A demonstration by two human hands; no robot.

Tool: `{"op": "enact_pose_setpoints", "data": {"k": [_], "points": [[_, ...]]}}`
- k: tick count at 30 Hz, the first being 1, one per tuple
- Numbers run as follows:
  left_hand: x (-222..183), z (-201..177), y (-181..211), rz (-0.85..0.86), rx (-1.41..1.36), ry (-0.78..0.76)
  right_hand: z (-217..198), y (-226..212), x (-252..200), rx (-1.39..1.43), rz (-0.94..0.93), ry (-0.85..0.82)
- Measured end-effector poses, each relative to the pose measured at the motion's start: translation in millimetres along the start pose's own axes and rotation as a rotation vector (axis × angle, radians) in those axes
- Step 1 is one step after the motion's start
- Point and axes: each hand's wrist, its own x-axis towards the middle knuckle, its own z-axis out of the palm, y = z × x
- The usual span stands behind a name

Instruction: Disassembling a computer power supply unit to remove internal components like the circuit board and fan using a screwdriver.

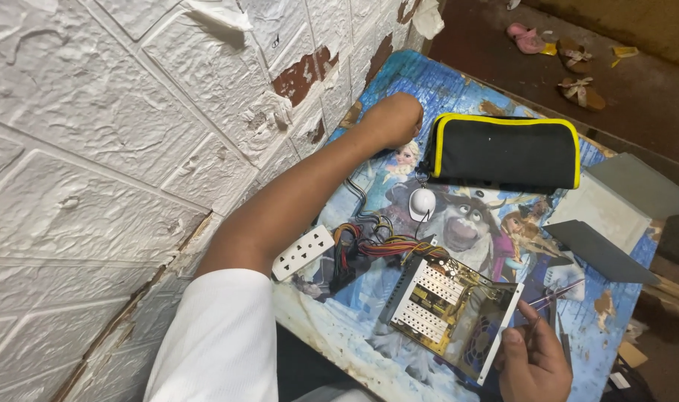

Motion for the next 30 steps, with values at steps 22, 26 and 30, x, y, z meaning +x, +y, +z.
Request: {"op": "enact_pose_setpoints", "data": {"k": [22, 26, 30], "points": [[-14.6, -3.5, 12.2, -0.078, -0.282, -0.068, -3.2, -6.1, 1.3, -0.019, 0.010, 0.003], [6.2, 20.2, 1.8, -0.062, -0.087, -0.055, -4.1, -5.5, 2.3, -0.085, 0.013, 0.004], [14.7, -9.0, 10.1, -0.227, -0.227, -0.067, -1.6, -10.2, 0.6, -0.010, -0.013, 0.014]]}}
